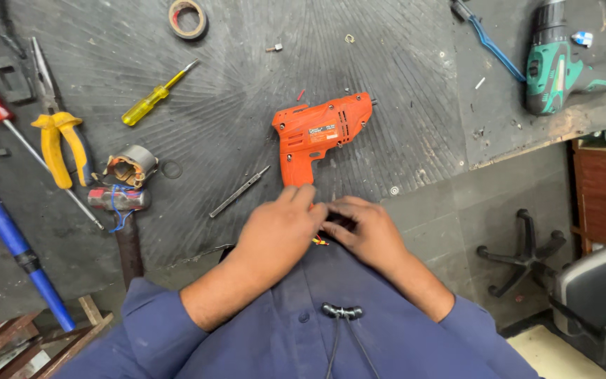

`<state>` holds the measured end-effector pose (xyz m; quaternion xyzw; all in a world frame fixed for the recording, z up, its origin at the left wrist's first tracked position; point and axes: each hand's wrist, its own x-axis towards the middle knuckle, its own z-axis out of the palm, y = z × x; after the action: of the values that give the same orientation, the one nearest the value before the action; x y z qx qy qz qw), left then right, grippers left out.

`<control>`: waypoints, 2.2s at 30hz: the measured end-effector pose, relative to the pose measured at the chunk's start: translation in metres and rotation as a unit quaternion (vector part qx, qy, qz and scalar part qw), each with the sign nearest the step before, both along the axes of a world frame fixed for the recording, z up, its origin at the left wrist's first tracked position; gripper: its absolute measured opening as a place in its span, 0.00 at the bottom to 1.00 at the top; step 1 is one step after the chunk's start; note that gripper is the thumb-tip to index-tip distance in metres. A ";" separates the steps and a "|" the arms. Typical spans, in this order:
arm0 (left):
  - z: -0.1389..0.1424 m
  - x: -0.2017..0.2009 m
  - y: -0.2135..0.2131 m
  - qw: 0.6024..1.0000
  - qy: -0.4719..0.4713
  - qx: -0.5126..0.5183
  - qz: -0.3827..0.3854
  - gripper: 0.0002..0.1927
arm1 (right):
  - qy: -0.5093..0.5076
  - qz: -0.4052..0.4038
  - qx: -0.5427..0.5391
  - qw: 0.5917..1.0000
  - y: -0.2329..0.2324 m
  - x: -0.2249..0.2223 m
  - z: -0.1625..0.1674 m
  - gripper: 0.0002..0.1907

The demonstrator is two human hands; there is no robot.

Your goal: The person repairs an orange power drill at a workbench. They handle the open drill housing and its internal motor parts, reposition the drill body, then use a red-handled screwdriver to work on screws on the drill, turning it and continuing to work on it by hand.

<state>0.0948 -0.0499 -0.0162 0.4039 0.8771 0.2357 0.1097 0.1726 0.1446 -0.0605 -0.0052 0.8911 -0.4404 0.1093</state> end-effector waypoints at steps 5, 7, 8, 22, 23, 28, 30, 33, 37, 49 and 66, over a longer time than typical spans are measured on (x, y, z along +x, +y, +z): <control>0.000 -0.005 0.009 0.999 0.006 -0.034 -0.021 0.04 | 0.135 0.018 0.088 0.987 -0.009 -0.005 -0.002 0.14; -0.003 -0.009 0.004 1.000 0.010 -0.015 -0.021 0.04 | 0.188 0.028 0.086 0.978 -0.011 -0.012 -0.004 0.14; -0.005 -0.011 0.000 1.000 0.003 0.003 -0.019 0.04 | 0.216 0.037 0.082 0.972 -0.012 -0.015 -0.005 0.14; -0.025 -0.030 -0.028 0.992 -0.045 0.122 -0.001 0.05 | 0.287 0.040 0.101 0.952 -0.024 -0.040 -0.008 0.14; -0.027 -0.031 -0.030 0.992 -0.044 0.118 -0.010 0.04 | 0.287 0.037 0.100 0.952 -0.025 -0.041 -0.008 0.14; -0.031 -0.029 -0.033 0.990 -0.055 0.124 -0.028 0.06 | 0.237 0.042 0.100 0.965 -0.025 -0.039 -0.006 0.12; -0.024 -0.031 -0.034 0.988 -0.078 0.130 -0.026 0.08 | 0.195 0.055 0.099 0.974 -0.021 -0.041 -0.002 0.11; -0.004 -0.049 -0.057 0.957 -0.084 0.279 -0.003 0.17 | 0.176 0.103 0.090 0.975 -0.010 -0.044 0.007 0.12; 0.016 -0.103 -0.142 0.885 0.104 0.283 0.354 0.10 | 0.167 0.070 0.064 0.981 0.004 -0.043 0.013 0.07; 0.019 -0.198 -0.247 0.813 -0.043 -0.194 0.547 0.42 | 0.229 0.014 0.066 0.971 0.022 -0.072 0.027 0.10; 0.128 -0.043 -0.053 0.862 0.084 0.433 0.250 0.48 | 0.252 0.178 0.182 0.934 0.005 -0.169 0.052 0.39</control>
<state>0.0513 -0.1028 0.1115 0.1962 0.7643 0.5760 -0.2132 0.0035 0.1493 -0.0088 -0.2542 0.9388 -0.2282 -0.0434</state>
